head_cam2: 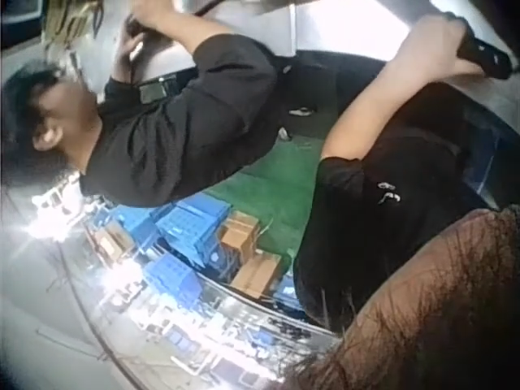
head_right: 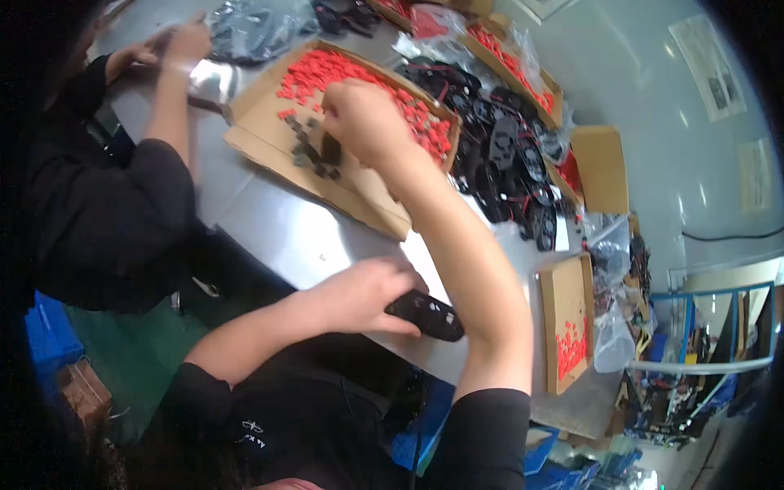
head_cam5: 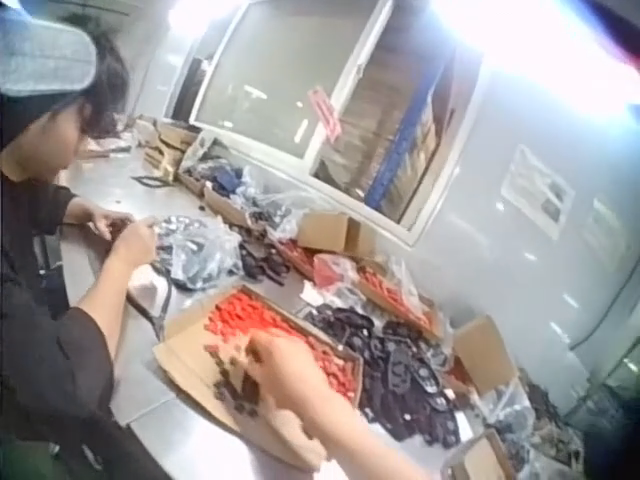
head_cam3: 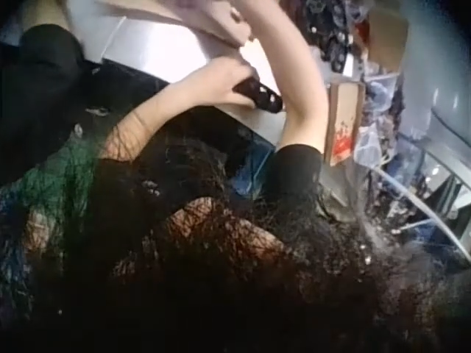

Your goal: Assembling electronic components by inserting small red parts into a plastic housing and using pliers to secure or crimp them.

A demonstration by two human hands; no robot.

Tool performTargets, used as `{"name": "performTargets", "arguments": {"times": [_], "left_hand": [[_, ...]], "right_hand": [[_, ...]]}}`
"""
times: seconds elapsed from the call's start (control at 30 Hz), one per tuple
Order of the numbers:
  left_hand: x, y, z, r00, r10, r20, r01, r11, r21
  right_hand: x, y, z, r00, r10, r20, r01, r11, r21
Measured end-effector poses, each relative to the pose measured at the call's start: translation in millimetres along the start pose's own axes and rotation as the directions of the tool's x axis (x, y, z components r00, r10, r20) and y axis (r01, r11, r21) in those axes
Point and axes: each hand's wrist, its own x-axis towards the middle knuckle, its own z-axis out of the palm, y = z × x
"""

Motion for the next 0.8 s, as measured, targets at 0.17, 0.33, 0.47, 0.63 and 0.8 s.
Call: {"name": "performTargets", "arguments": {"times": [0.17,0.33,0.47,0.63,0.8], "left_hand": [[-6.3,1.8,-1.4,0.991,0.072,-0.109,-0.069,0.997,0.035],[1.0,7.7,-4.2,0.991,0.115,-0.067,-0.118,0.992,-0.044],[0.7,10.0,-6.2,0.997,0.059,-0.045,-0.059,0.998,-0.008],[5.1,9.9,-3.0,0.998,0.041,-0.049,-0.041,0.999,0.003],[4.3,9.7,-3.9,0.998,0.029,-0.048,-0.029,1.0,-0.001]], "right_hand": [[-167.1,-20.6,-85.8,0.987,0.157,-0.015,-0.157,0.987,0.024],[-285.4,-19.7,-88.9,0.951,0.308,0.022,-0.307,0.951,-0.039],[-287.7,-29.2,-99.0,0.897,0.433,0.089,-0.44,0.892,0.103],[-288.2,-11.9,-105.7,0.875,0.451,0.176,-0.48,0.857,0.19],[-287.3,-6.5,-101.9,0.847,0.435,0.307,-0.496,0.854,0.157]]}}
